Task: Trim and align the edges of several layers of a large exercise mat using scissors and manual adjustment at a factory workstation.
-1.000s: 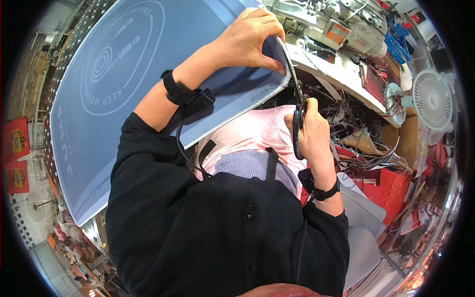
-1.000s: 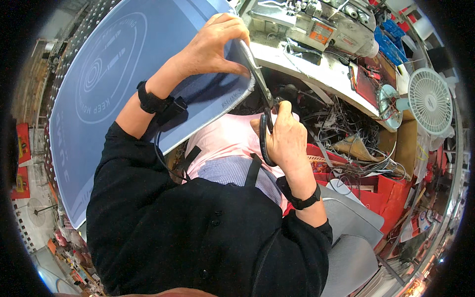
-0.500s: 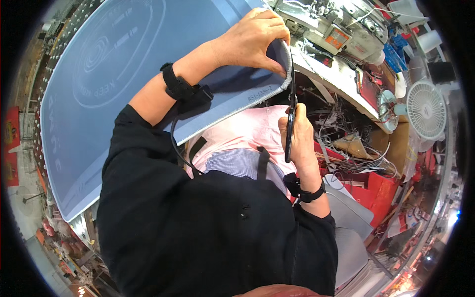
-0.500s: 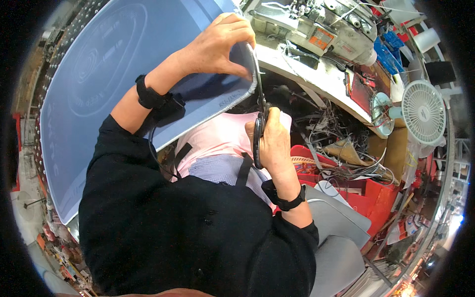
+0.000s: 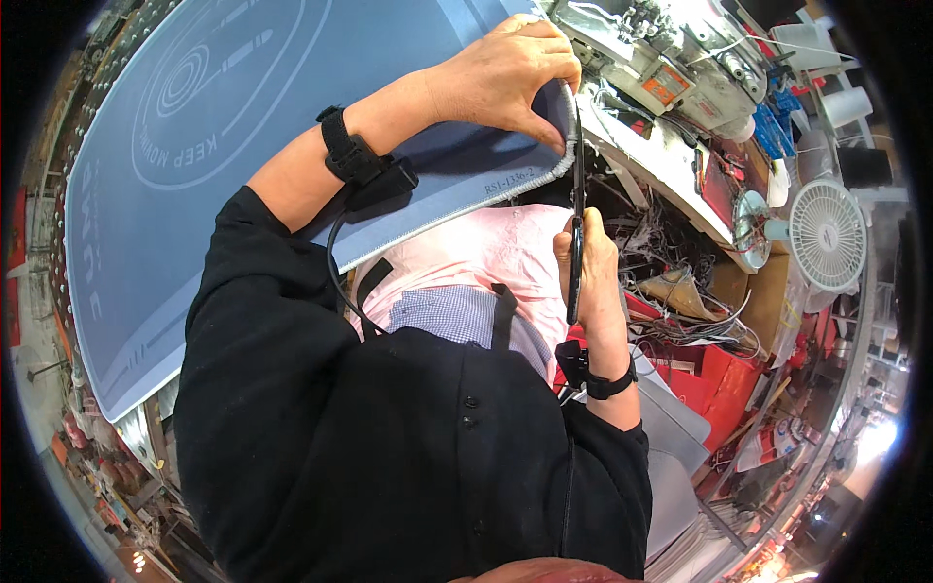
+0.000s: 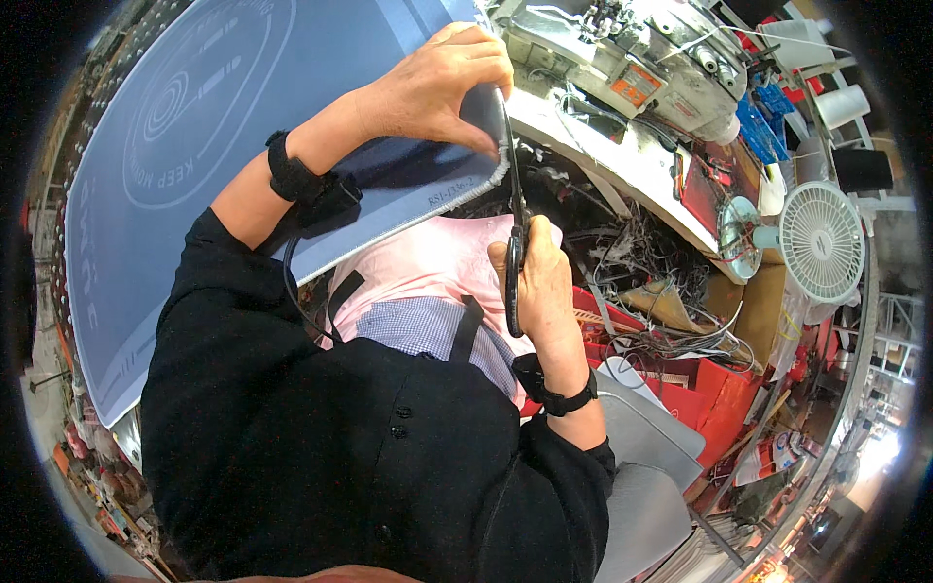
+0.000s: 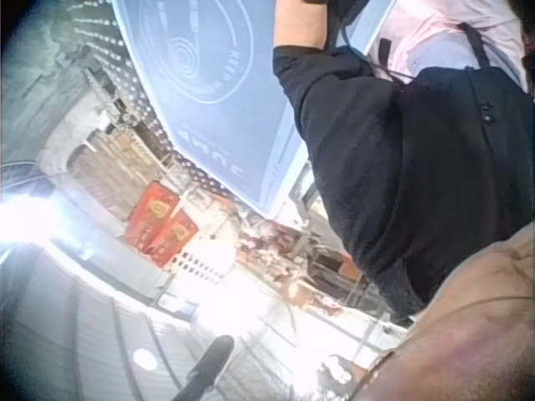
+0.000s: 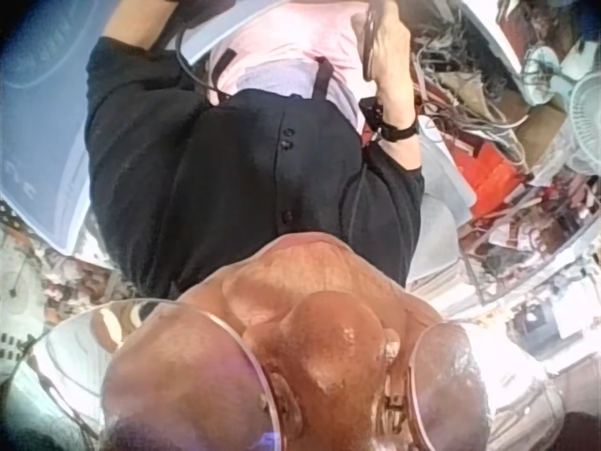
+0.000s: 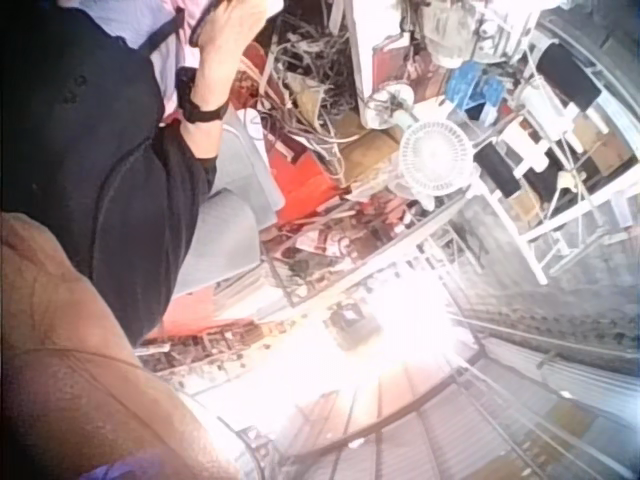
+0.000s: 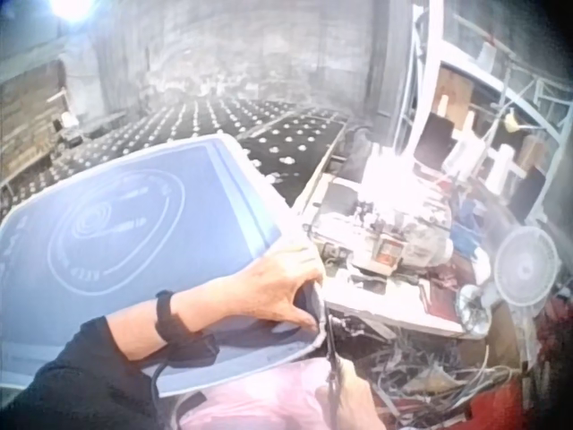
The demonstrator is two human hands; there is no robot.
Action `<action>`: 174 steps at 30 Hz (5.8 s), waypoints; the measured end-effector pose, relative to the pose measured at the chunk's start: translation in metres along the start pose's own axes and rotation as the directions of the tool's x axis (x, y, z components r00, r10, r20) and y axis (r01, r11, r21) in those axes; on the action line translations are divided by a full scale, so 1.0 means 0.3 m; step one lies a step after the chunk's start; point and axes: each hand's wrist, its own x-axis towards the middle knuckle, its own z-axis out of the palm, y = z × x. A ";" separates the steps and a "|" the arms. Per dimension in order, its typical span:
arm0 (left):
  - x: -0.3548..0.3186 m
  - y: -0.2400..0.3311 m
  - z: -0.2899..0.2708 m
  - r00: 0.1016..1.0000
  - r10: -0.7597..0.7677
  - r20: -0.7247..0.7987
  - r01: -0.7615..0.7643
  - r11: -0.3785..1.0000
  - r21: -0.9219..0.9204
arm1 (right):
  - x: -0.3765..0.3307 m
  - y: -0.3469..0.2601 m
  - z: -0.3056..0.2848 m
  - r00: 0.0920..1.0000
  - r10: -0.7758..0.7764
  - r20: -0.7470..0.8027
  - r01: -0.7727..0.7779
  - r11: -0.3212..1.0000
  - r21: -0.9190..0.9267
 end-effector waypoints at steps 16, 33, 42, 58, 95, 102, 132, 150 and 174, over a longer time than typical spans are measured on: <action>0.007 -0.035 0.057 0.994 -0.044 0.097 0.047 0.998 -0.029 | -0.013 0.039 -0.060 0.996 0.047 -0.080 -0.064 0.971 -0.229; 0.004 -0.043 0.052 0.991 -0.068 0.115 0.085 0.984 -0.153 | 0.065 0.013 -0.104 0.989 0.118 0.085 -0.101 0.977 -0.186; 0.003 -0.063 0.070 0.993 -0.044 0.112 0.060 0.989 -0.138 | 0.109 -0.005 -0.140 0.998 0.043 0.046 -0.018 0.890 -0.456; 0.005 -0.065 0.073 0.988 -0.068 0.137 0.098 0.969 -0.226 | 0.135 -0.013 -0.152 0.997 0.057 0.052 -0.021 0.852 -0.524; -0.032 -0.454 -0.066 0.790 -0.614 0.005 0.553 0.715 0.427 | 0.334 0.614 -0.612 0.773 0.207 -0.600 -0.603 0.535 -0.592; -0.087 -0.538 -0.017 0.748 -0.656 0.100 0.479 0.638 0.603 | 0.553 0.182 -0.306 0.779 -0.415 -0.471 0.264 0.897 -0.353; -0.012 -0.398 -0.104 0.887 -0.462 -0.020 0.426 0.798 0.426 | 0.574 0.131 -0.084 0.849 -0.182 -0.497 -0.060 0.900 -0.432; -0.011 -0.440 -0.097 0.873 -0.458 0.169 0.389 0.861 0.328 | 0.500 0.041 -0.003 0.911 -0.381 -0.158 0.228 0.785 -0.576; 0.012 -0.410 -0.114 0.887 -0.441 0.135 0.399 0.880 0.256 | 0.436 0.036 -0.013 0.903 -0.416 -0.106 0.282 0.762 -0.582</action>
